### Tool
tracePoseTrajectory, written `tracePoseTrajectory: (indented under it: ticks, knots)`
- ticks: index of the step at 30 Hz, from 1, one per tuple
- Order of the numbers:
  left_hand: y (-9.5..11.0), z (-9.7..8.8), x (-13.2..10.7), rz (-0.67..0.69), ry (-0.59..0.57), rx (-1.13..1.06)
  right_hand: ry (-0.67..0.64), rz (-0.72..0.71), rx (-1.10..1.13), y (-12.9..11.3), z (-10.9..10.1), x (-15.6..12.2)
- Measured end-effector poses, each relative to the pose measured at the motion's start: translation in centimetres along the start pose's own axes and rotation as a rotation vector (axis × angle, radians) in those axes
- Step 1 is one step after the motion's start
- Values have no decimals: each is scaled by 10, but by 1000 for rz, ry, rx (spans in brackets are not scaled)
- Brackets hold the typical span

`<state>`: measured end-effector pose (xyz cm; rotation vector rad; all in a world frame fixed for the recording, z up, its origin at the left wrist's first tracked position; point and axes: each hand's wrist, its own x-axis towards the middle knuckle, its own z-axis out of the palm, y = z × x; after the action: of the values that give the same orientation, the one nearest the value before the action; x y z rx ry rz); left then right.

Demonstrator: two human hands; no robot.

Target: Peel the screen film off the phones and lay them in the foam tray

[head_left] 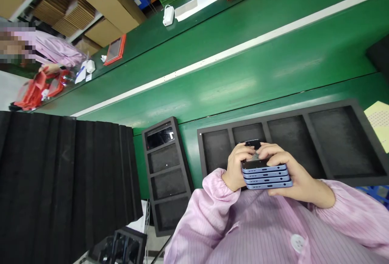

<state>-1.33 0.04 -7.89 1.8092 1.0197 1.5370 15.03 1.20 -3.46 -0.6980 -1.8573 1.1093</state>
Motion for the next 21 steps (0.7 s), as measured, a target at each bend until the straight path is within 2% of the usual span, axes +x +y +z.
tracePoseTrajectory:
  ticks: [21]
  knots:
    - [-5, 4, -5, 13, 32, -9, -39, -11, -32, -1, -1, -3]
